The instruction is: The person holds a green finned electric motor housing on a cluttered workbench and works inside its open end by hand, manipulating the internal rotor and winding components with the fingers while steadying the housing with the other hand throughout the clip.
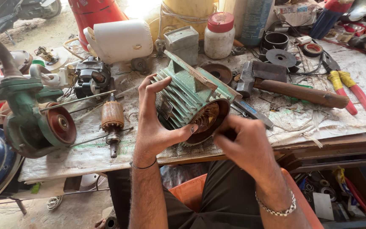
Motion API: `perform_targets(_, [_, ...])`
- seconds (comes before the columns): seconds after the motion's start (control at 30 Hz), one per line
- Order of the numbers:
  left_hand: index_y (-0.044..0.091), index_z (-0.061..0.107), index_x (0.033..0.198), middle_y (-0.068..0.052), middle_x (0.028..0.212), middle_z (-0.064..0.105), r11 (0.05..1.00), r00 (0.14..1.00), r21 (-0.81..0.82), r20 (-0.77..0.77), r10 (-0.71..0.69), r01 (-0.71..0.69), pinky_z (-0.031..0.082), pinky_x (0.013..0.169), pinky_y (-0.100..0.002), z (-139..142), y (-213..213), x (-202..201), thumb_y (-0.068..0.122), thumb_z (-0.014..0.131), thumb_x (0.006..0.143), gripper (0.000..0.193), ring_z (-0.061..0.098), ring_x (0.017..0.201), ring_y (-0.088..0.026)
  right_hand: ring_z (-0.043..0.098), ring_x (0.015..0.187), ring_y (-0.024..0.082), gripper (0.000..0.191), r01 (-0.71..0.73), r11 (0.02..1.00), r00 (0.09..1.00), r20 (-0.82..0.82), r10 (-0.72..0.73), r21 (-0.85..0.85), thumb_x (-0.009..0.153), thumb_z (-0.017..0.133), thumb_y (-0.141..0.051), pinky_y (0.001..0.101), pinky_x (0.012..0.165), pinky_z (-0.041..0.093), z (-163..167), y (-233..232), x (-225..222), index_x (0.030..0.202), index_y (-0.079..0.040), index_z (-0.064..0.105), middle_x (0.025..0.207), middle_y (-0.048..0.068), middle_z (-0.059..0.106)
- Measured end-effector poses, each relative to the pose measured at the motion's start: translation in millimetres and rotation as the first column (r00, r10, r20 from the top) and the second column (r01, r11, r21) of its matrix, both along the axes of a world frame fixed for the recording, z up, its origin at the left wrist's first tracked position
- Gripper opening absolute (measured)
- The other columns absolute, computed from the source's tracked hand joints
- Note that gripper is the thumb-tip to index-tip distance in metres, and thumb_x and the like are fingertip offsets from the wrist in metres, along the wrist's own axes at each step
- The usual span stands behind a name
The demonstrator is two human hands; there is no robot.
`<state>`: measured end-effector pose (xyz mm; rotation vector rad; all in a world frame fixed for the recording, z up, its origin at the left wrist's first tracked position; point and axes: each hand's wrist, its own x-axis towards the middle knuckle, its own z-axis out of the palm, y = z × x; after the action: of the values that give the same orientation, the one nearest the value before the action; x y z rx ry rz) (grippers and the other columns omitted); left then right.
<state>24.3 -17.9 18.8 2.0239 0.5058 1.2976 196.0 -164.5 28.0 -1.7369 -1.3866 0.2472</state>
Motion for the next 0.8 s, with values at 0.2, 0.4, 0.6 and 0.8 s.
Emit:
perform_targets(0.2, [0.013, 0.054, 0.147, -0.022, 0.16, 0.039, 1.0, 1.0, -0.006, -0.003, 0.012, -0.012, 0.038, 0.128, -0.057, 0.8, -2.1, 0.3, 0.04, 0.088, 0.057, 0.1, 0.043, 0.154, -0.041, 0.071, 0.063, 0.014, 0.013, 0.116, 0.945, 0.961, 0.207, -0.185, 0.304, 0.082, 0.077, -0.01, 0.029, 0.055, 0.055, 4.2, 1.2, -3.7, 0.086, 0.001, 0.072, 0.075, 0.013, 0.075])
perform_targets(0.4, [0.015, 0.054, 0.147, -0.022, 0.161, 0.038, 1.0, 1.0, 0.0, -0.008, 0.019, -0.019, 0.038, 0.127, -0.061, -2.4, 0.1, 1.1, 0.043, 0.088, 0.058, 0.1, 0.041, 0.156, -0.043, 0.073, 0.051, 0.015, 0.01, 0.069, 0.982, 0.996, -0.046, -0.078, -0.177, 0.077, 0.076, -0.012, 0.0299, 0.046, 0.057, 12.3, -0.8, -2.1, 0.081, -0.003, 0.076, 0.067, 0.008, 0.079])
perform_targets(0.6, [0.017, 0.054, 0.148, -0.022, 0.161, 0.038, 1.0, 1.0, -0.016, 0.005, 0.013, -0.013, 0.04, 0.126, -0.062, -3.9, 0.1, 3.1, 0.043, 0.085, 0.057, 0.099, 0.04, 0.156, -0.043, 0.073, 0.06, 0.011, 0.014, 0.138, 0.974, 0.976, 0.14, -0.165, 0.182, 0.08, 0.077, -0.011, 0.0275, 0.055, 0.056, 12.9, -0.7, -5.2, 0.086, 0.001, 0.075, 0.075, 0.011, 0.078])
perform_targets(0.8, [0.017, 0.053, 0.148, -0.022, 0.16, 0.038, 1.0, 1.0, -0.029, -0.002, 0.007, -0.007, 0.042, 0.126, -0.06, -3.6, -0.4, 1.3, 0.043, 0.086, 0.058, 0.099, 0.044, 0.154, -0.042, 0.077, 0.056, 0.015, 0.012, 0.073, 0.997, 0.996, 0.047, -0.072, -0.039, 0.077, 0.076, -0.01, 0.0281, 0.053, 0.059, 16.9, -2.7, -5.2, 0.085, -0.002, 0.076, 0.072, 0.008, 0.08])
